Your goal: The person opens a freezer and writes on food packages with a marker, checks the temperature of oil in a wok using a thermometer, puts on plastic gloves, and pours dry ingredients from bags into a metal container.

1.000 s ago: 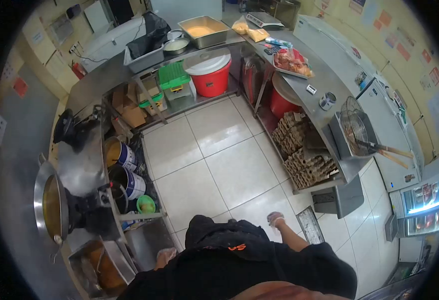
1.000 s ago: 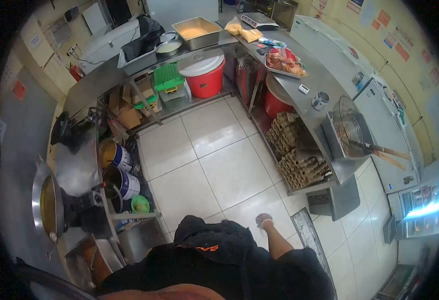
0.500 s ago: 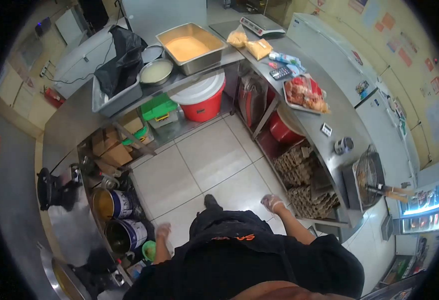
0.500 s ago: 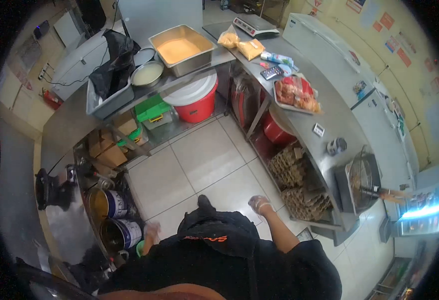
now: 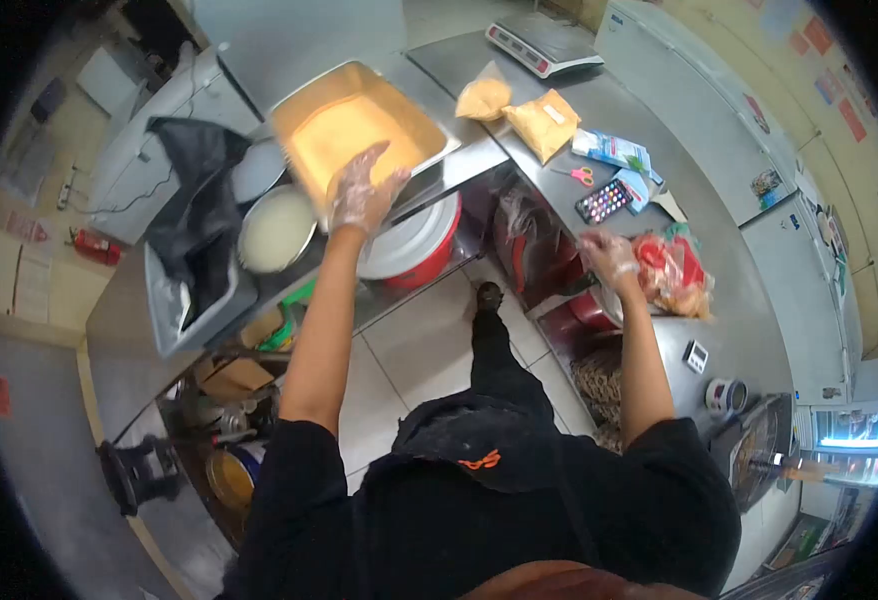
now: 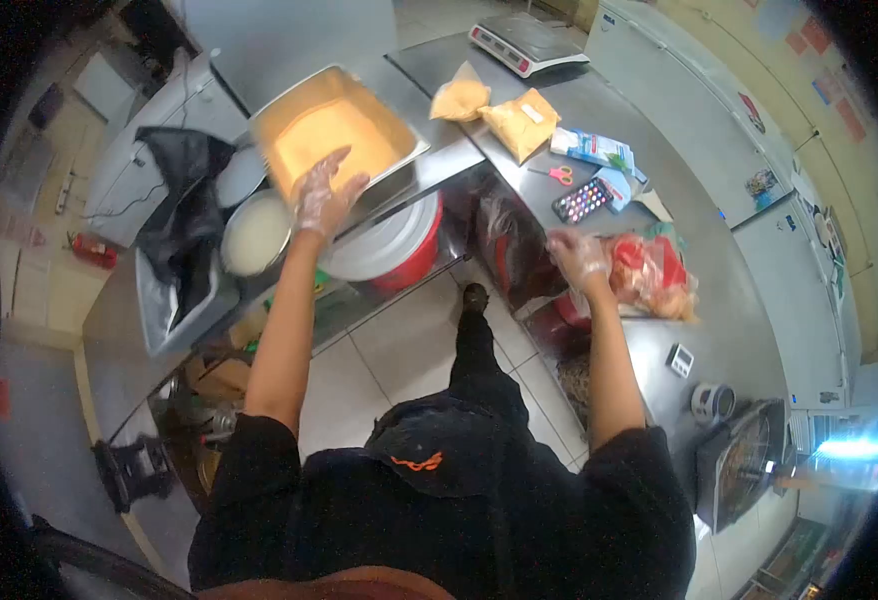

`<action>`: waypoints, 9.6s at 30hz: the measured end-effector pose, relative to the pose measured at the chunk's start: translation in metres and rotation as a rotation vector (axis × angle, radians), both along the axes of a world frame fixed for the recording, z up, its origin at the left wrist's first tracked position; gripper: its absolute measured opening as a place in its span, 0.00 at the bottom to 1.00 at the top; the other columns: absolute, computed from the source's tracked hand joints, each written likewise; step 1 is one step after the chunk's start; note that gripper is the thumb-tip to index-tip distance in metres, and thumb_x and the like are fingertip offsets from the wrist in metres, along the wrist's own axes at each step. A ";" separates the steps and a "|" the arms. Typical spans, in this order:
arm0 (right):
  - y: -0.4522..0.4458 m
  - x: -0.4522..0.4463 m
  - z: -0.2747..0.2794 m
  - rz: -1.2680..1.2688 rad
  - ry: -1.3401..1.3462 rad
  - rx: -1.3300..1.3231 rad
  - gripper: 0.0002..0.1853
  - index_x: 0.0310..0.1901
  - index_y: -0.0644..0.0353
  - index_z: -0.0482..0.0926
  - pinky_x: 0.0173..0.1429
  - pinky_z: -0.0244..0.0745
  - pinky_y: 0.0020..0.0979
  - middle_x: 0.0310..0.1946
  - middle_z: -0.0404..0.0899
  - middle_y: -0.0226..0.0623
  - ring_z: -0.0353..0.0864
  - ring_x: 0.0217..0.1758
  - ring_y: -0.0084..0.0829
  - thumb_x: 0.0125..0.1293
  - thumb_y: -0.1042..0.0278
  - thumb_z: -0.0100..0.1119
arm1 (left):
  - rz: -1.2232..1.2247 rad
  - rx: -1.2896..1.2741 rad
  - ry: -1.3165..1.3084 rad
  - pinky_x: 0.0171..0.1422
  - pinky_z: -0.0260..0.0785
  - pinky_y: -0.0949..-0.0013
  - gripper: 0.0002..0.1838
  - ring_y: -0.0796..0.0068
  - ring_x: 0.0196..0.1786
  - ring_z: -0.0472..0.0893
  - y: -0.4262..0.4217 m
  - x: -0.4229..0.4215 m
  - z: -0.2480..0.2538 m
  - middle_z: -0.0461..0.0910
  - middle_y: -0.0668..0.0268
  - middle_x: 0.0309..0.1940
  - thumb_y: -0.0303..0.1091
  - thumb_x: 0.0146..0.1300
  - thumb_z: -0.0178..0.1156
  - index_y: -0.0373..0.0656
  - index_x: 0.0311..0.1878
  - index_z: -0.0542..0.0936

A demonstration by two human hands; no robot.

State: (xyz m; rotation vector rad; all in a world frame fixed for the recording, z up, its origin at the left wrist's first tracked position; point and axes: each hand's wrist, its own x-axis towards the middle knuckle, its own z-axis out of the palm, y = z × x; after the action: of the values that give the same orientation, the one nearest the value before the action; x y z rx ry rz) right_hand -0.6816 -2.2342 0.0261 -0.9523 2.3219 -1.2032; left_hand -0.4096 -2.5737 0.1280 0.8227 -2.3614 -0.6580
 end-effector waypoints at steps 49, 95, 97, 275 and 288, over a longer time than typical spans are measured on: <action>-0.365 -0.222 0.148 0.865 0.757 0.528 0.20 0.49 0.54 0.80 0.48 0.76 0.42 0.41 0.81 0.44 0.81 0.45 0.44 0.56 0.55 0.64 | -0.425 0.054 -0.269 0.45 0.73 0.65 0.08 0.65 0.37 0.82 -0.185 -0.336 0.002 0.83 0.59 0.32 0.37 0.53 0.67 0.44 0.30 0.86; -0.430 -0.153 0.139 0.911 0.717 0.640 0.22 0.43 0.53 0.85 0.49 0.77 0.39 0.40 0.84 0.40 0.83 0.46 0.41 0.49 0.48 0.71 | -0.199 0.580 0.078 0.43 0.71 0.72 0.11 0.79 0.35 0.79 -0.230 -0.301 -0.020 0.84 0.68 0.33 0.36 0.57 0.68 0.40 0.39 0.85; -0.435 -0.151 0.127 0.888 0.515 0.519 0.22 0.43 0.52 0.85 0.48 0.77 0.40 0.40 0.84 0.40 0.83 0.45 0.41 0.49 0.49 0.71 | -0.175 0.635 -0.014 0.43 0.71 0.71 0.09 0.79 0.35 0.78 -0.218 -0.304 -0.014 0.83 0.68 0.30 0.33 0.57 0.68 0.39 0.37 0.85; -0.532 -0.012 0.099 0.541 -1.281 -0.710 0.26 0.60 0.60 0.67 0.58 0.76 0.36 0.54 0.75 0.41 0.77 0.56 0.36 0.63 0.62 0.62 | -0.191 -0.357 -0.273 0.46 0.73 0.61 0.09 0.65 0.43 0.79 -0.198 -0.019 0.082 0.80 0.67 0.34 0.35 0.55 0.65 0.50 0.40 0.81; -0.542 0.030 0.130 0.828 -0.565 -0.607 0.40 0.64 0.59 0.59 0.56 0.75 0.30 0.52 0.76 0.37 0.76 0.55 0.28 0.52 0.70 0.73 | 0.231 0.580 0.500 0.59 0.71 0.63 0.41 0.66 0.58 0.75 -0.270 -0.024 -0.012 0.78 0.59 0.52 0.48 0.51 0.73 0.38 0.64 0.65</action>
State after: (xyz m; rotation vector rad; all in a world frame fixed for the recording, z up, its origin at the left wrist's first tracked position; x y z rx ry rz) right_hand -0.6514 -2.7759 0.1558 -1.3404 0.9521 -1.5163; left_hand -0.4340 -2.8436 0.1159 1.0042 -1.6093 -1.3037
